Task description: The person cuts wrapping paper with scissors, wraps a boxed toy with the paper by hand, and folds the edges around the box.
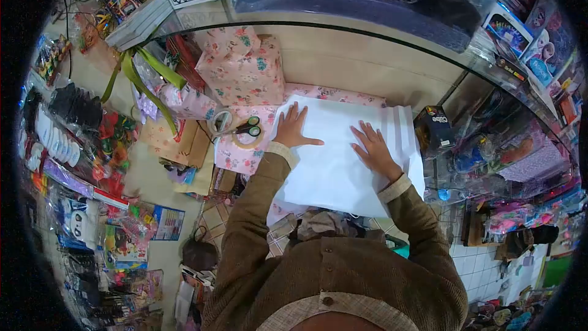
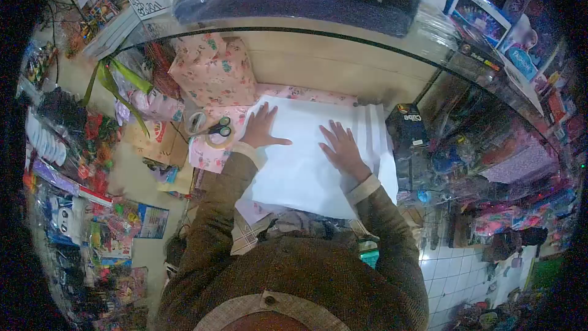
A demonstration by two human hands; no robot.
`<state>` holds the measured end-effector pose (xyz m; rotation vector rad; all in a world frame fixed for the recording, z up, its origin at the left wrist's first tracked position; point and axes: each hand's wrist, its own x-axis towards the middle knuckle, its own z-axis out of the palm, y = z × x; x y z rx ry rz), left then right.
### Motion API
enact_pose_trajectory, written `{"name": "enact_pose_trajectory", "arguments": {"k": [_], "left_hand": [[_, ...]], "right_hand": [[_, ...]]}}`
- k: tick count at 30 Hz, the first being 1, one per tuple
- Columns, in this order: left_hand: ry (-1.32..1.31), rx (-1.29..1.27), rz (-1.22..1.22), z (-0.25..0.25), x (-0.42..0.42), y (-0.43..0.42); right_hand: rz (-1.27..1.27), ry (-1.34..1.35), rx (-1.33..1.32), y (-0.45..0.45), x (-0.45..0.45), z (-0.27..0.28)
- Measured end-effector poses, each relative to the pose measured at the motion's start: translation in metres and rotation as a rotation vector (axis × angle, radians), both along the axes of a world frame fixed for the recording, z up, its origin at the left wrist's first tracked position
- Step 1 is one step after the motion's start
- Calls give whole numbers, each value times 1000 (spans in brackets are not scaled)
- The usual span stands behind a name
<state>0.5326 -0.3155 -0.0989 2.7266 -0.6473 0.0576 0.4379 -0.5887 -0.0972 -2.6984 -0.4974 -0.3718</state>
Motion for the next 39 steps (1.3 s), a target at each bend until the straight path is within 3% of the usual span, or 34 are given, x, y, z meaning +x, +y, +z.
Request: {"name": "enact_pose_trajectory", "arguments": {"k": [4, 6, 9, 10, 13, 16, 19, 22, 27, 28, 30, 32, 34, 35, 37, 39], "left_hand": [[82, 41, -14, 4, -14, -17], [114, 33, -6, 8, -28, -24], [-104, 80, -50, -6, -55, -46], [-128, -27, -53, -4, -69, -55], [-14, -109, -76, 13, -109, -78], [-47, -130, -68, 3, -137, -91], [-29, -83, -44, -2, -149, -96], [-67, -81, -36, -10, -151, -98], [-151, -145, -14, -27, -148, -117], [-172, -151, -6, -19, -150, -122], [92, -524, 46, -7, -136, -120], [146, -945, 177, -1, -127, -112], [-36, -1410, 383, 3, -122, -88], [-174, -1359, 400, 6, -126, -71], [-143, -1419, 572, 16, -134, -44], [-208, -1345, 555, 12, -139, -22]], "right_hand": [[158, -17, 331, -26, -5, 13], [2, -183, 275, -32, -24, 50], [-238, -477, 246, -53, -46, 103], [-308, -551, 223, -65, -51, 114], [-566, -563, 128, -92, -68, 127], [-761, -282, -118, -120, -69, 89], [-597, -166, 333, -129, -68, 90], [-443, -374, 257, -121, -73, 101], [-157, -545, 428, -72, -85, 156], [-51, -467, 525, -60, -81, 160], [167, -287, 641, -49, -62, 155], [319, 167, 981, -41, -31, 130], [345, 474, 1144, -35, -12, 114], [340, 552, 1161, -32, 0, 97], [333, 708, 1213, -27, 15, 80], [320, 869, 1284, -15, 24, 69]]}}
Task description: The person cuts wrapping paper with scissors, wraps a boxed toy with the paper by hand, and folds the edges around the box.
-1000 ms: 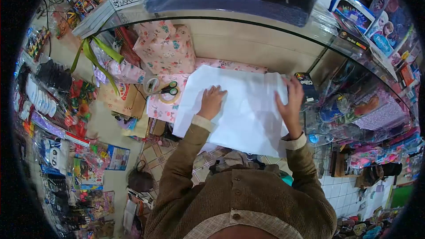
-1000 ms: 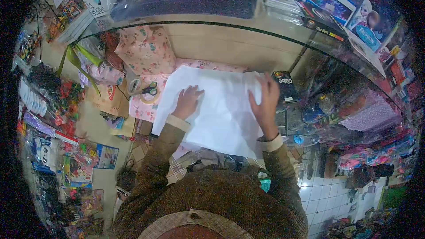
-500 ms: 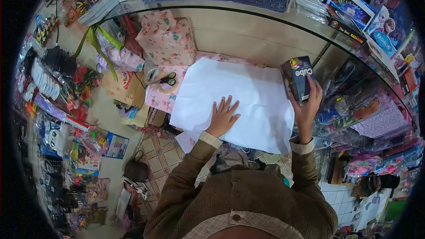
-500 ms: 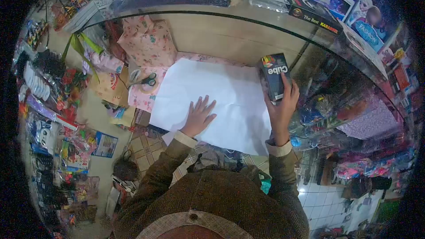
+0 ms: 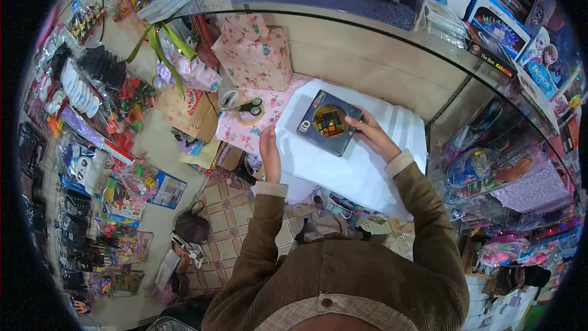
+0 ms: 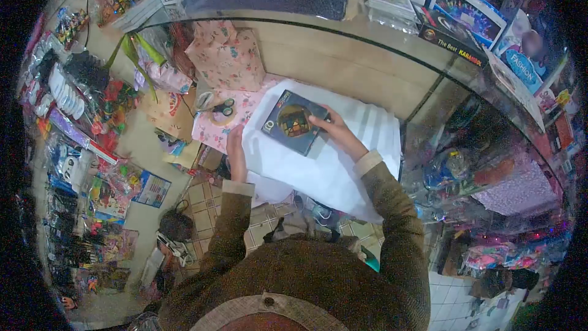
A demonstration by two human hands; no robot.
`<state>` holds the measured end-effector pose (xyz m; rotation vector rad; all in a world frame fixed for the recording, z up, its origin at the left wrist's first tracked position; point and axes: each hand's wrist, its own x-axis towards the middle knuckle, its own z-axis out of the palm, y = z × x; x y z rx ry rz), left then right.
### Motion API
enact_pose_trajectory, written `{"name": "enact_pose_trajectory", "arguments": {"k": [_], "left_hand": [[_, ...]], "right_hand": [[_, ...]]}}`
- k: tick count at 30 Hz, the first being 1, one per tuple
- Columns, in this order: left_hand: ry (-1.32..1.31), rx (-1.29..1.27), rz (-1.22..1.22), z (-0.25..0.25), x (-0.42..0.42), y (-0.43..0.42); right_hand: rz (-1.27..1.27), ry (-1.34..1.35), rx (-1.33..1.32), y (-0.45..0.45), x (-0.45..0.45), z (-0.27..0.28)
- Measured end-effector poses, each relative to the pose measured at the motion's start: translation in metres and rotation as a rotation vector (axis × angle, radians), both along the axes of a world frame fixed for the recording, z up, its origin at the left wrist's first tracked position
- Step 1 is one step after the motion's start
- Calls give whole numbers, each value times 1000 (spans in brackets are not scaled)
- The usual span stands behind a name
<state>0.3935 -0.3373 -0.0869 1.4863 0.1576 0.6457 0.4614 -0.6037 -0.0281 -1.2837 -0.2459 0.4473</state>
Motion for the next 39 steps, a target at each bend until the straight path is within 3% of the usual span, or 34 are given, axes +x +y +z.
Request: {"name": "enact_pose_trajectory", "arguments": {"k": [4, 5, 6, 8, 11, 16, 18, 23, 26, 30, 39], "left_hand": [[37, 408, 138, -34, -6, 33], [39, 516, 161, -44, -6, 41], [39, 624, 183, -50, -5, 47], [61, 518, 150, -65, -3, 53], [130, 332, 86, -61, -7, 51], [225, -136, -69, -58, -8, 57], [266, -119, -103, -48, -11, 58], [196, -41, -44, -16, -29, 53], [229, -215, 38, -9, -38, 61], [146, -254, 190, 9, -57, 69], [98, -563, -162, 12, -72, 65]], "right_hand": [[44, -134, -199, 17, 25, -38], [-101, -276, -496, 15, 25, -43], [-161, -438, -540, 14, 26, -48], [-279, -764, -624, 12, 30, -59], [-335, -829, -523, 15, 16, -42], [-152, -1081, -778, 28, -33, -7], [-89, -1195, -973, 31, -39, -15], [-42, -1197, -894, 23, -32, -23], [-20, -1179, -806, 11, -37, -21], [-21, -1154, -858, -6, -49, -16], [-30, -1182, -875, 3, -58, -17]]}}
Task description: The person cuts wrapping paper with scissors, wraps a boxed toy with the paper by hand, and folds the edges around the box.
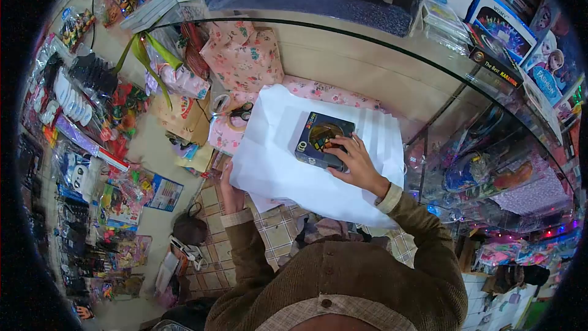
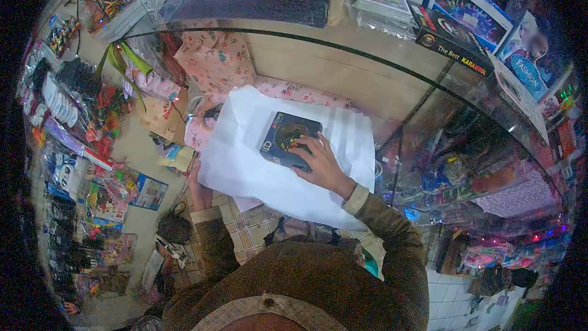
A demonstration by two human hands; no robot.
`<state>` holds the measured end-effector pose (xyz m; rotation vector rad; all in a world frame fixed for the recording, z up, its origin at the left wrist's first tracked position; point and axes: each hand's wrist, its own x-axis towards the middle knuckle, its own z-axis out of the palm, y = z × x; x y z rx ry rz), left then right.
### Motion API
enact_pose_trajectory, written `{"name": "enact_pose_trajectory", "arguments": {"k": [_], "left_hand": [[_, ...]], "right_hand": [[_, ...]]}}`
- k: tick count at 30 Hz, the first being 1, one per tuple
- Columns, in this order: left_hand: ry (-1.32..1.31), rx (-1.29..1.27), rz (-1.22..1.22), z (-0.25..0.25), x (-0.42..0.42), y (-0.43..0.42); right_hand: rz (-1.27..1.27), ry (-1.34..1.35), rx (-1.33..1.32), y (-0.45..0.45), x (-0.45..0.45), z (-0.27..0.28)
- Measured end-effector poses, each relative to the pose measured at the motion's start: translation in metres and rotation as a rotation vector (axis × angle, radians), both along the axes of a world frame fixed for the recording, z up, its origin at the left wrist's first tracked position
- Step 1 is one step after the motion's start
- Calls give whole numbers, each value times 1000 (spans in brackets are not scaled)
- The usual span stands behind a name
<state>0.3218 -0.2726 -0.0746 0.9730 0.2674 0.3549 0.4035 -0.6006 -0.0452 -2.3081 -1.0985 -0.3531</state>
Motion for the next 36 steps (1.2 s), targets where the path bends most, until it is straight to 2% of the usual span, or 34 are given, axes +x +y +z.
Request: {"name": "enact_pose_trajectory", "arguments": {"k": [4, 10, 14, 16, 19, 22, 25, 29, 32, 35, 36], "left_hand": [[0, -77, -51, 12, 1, -12], [-67, -21, -158, 22, 1, -11], [-109, -83, -201, 25, 8, -14], [-115, -75, -201, 41, 8, -21], [-251, -78, -384, 72, 11, -29], [-209, 30, -433, 98, 22, -36], [-166, 265, -652, 106, 30, -37], [-245, 757, -1052, 113, 36, -61], [-192, 1083, -1150, 85, 40, -73], [-208, 1225, -1131, 64, 43, -71], [-204, 1183, -1160, 65, 43, -68]], "right_hand": [[42, -51, 24, -1, -5, 7], [21, 42, 151, 4, -19, 18], [-26, 33, 33, 5, -14, 8], [-47, 21, -21, 6, -10, -2], [-118, 31, 31, 15, -13, -3], [-204, -6, -4, 29, -16, -7], [-246, 31, -57, 38, -17, 2], [-268, 33, -51, 50, -14, -7], [-234, 21, -23, 56, -11, -18], [-155, 74, 49, 57, -7, -16], [-116, 88, 94, 56, -6, -13]]}}
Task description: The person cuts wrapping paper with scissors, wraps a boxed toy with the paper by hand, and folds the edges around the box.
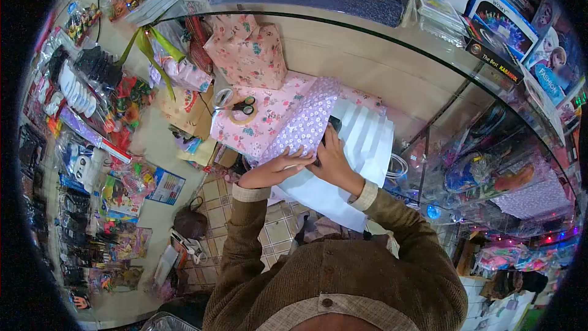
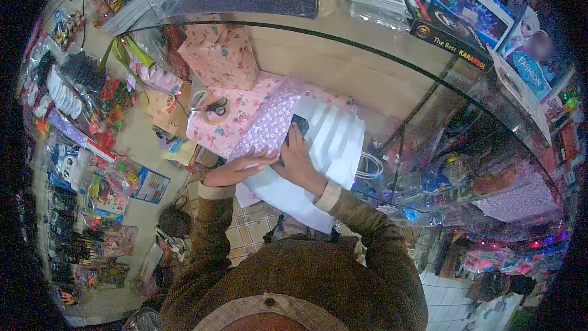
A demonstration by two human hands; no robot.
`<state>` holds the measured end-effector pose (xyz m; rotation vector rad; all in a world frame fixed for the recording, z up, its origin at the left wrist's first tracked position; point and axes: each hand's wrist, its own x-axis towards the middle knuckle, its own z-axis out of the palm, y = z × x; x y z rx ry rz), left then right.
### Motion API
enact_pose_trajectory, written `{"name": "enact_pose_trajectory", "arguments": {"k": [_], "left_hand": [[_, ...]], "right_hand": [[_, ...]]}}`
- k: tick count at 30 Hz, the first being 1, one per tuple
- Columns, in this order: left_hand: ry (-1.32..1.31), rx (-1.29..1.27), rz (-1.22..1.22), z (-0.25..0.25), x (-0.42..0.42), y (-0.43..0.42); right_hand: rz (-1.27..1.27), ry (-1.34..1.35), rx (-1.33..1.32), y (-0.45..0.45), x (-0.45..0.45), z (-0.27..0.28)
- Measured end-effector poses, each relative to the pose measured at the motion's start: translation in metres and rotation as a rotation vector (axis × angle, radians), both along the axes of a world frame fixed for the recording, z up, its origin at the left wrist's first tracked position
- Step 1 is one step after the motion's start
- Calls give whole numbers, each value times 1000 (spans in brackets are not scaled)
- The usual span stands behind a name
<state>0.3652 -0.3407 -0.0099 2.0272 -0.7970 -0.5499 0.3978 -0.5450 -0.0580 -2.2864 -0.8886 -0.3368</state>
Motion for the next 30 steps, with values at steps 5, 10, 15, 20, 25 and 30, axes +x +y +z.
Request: {"name": "enact_pose_trajectory", "arguments": {"k": [5, 10, 15, 20, 25, 30], "left_hand": [[116, -70, -14, 4, 2, 12], [212, -180, 94, 12, -1, 5], [182, -592, 379, 12, 0, -6], [151, -1001, 714, -4, 11, -2], [175, -1329, 639, 2, 20, 2], [210, -1490, 638, 6, 19, 0]], "right_hand": [[252, 181, 184, -32, 27, 18], [84, 287, -105, -55, 31, 32], [109, 245, 132, -40, 34, -1], [89, 231, 257, -31, 19, -1], [177, 237, 274, -35, 2, -2], [193, 305, 278, -26, -14, -15]]}}
